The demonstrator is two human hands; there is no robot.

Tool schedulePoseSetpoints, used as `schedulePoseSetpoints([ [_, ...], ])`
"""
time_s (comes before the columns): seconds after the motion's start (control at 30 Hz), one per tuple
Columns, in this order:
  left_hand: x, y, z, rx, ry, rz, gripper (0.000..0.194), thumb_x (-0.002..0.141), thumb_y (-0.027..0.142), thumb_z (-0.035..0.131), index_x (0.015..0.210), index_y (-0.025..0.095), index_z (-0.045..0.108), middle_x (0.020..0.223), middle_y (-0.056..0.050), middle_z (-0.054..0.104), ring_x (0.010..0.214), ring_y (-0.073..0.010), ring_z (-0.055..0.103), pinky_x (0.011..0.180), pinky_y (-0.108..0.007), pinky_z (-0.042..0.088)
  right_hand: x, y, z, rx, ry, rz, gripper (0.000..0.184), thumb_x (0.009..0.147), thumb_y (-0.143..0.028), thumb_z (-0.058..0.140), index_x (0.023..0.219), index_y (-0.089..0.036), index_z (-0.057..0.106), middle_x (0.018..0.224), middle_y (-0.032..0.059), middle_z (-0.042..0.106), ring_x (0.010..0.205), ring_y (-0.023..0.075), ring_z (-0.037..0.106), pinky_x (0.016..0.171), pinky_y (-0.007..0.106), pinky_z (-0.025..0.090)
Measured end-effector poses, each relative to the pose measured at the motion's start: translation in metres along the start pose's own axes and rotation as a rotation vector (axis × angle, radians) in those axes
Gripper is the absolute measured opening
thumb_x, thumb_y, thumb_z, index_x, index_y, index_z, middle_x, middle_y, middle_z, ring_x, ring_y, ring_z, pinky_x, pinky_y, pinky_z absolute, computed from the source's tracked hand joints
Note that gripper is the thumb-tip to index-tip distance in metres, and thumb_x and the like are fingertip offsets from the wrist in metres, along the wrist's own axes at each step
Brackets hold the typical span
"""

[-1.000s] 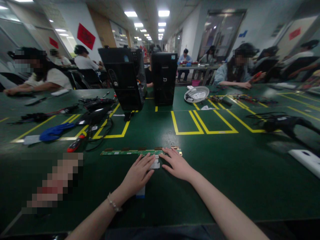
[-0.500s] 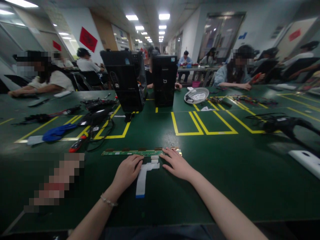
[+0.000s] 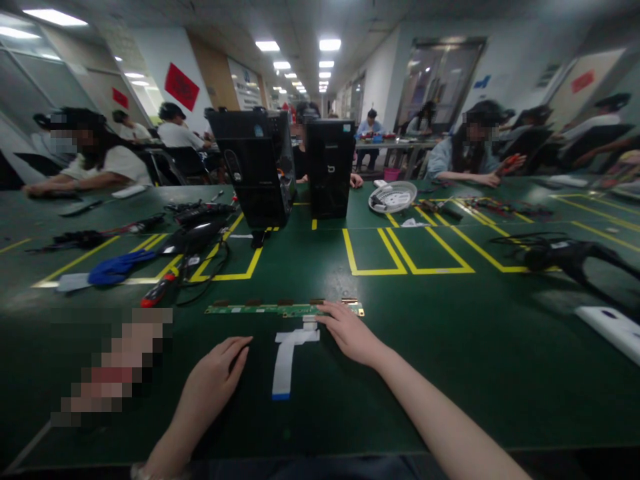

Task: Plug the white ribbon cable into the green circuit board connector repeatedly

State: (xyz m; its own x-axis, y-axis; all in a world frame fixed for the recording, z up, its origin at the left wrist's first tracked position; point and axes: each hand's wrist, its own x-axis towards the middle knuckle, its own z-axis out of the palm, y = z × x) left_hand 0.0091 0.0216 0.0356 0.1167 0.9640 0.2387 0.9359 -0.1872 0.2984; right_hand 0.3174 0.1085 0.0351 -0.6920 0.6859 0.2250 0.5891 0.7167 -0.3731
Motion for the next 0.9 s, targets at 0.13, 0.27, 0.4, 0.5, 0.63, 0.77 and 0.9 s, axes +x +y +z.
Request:
schedulePoseSetpoints([
  [0.13,-0.024,-0.018,0.008,0.017,0.104,0.01,0.036,0.096,0.031,0.037,0.113,0.016,0.066,0.113,-0.011,0.066,0.105,-0.0265,0.062,0.09,-0.042,0.051,0.004,-0.009,-0.002,-0.021,-0.083,0.008,0.041,0.097,-0.035,0.04,0.137,-0.031,0.05,0.151,0.0043,0.034,0.141,0.0245,0.026,0.115,0.052,0.023],
  [0.27,-0.031,-0.022,0.019,0.02,0.168,0.038,0.035,0.095,0.03,0.04,0.116,0.017,0.064,0.12,-0.012,0.063,0.111,-0.0281,0.059,0.093,-0.045,0.049,0.005,-0.009,-0.003,-0.037,-0.155,0.001,0.05,0.094,-0.051,0.044,0.141,-0.034,0.043,0.155,0.0041,0.025,0.143,0.0282,0.019,0.115,0.055,0.018],
  [0.4,-0.028,-0.019,0.022,0.022,0.158,0.039,0.035,0.095,0.028,0.041,0.12,0.017,0.062,0.122,-0.012,0.062,0.113,-0.0285,0.058,0.095,-0.047,0.048,0.005,-0.007,-0.001,-0.07,-0.176,0.006,0.05,0.095,-0.051,0.04,0.141,-0.033,0.043,0.155,0.0054,0.026,0.142,0.0265,0.021,0.115,0.054,0.016],
  [0.5,-0.027,-0.017,0.022,0.023,0.163,0.038,0.035,0.095,0.028,0.04,0.122,0.018,0.061,0.123,-0.012,0.061,0.114,-0.0281,0.057,0.096,-0.047,0.047,0.005,-0.007,0.0,-0.088,-0.179,-0.003,0.05,0.096,-0.052,0.039,0.142,-0.033,0.043,0.155,0.0056,0.025,0.143,0.0262,0.02,0.115,0.054,0.016],
  [0.63,-0.028,-0.016,0.021,0.029,0.164,0.036,0.036,0.095,0.027,0.04,0.122,0.016,0.061,0.123,-0.012,0.061,0.114,-0.028,0.057,0.097,-0.046,0.046,0.004,-0.008,-0.002,-0.086,-0.2,-0.015,0.053,0.095,-0.054,0.038,0.144,-0.032,0.04,0.156,0.006,0.021,0.143,0.0263,0.018,0.115,0.054,0.015],
  [0.77,-0.028,-0.017,0.02,0.034,0.156,0.031,0.036,0.095,0.027,0.041,0.122,0.014,0.061,0.123,-0.013,0.061,0.115,-0.0283,0.056,0.097,-0.046,0.046,0.003,-0.008,-0.004,-0.081,-0.217,-0.022,0.055,0.095,-0.056,0.037,0.145,-0.034,0.037,0.157,0.0058,0.019,0.144,0.0258,0.015,0.116,0.053,0.014],
  [0.9,-0.027,-0.017,0.021,0.025,0.165,0.044,0.035,0.095,0.027,0.04,0.12,0.015,0.062,0.122,-0.013,0.061,0.114,-0.0278,0.057,0.097,-0.046,0.046,0.003,-0.008,-0.004,-0.069,-0.216,-0.036,0.056,0.094,-0.056,0.039,0.145,-0.033,0.038,0.157,0.0058,0.018,0.144,0.0268,0.014,0.116,0.053,0.012],
])
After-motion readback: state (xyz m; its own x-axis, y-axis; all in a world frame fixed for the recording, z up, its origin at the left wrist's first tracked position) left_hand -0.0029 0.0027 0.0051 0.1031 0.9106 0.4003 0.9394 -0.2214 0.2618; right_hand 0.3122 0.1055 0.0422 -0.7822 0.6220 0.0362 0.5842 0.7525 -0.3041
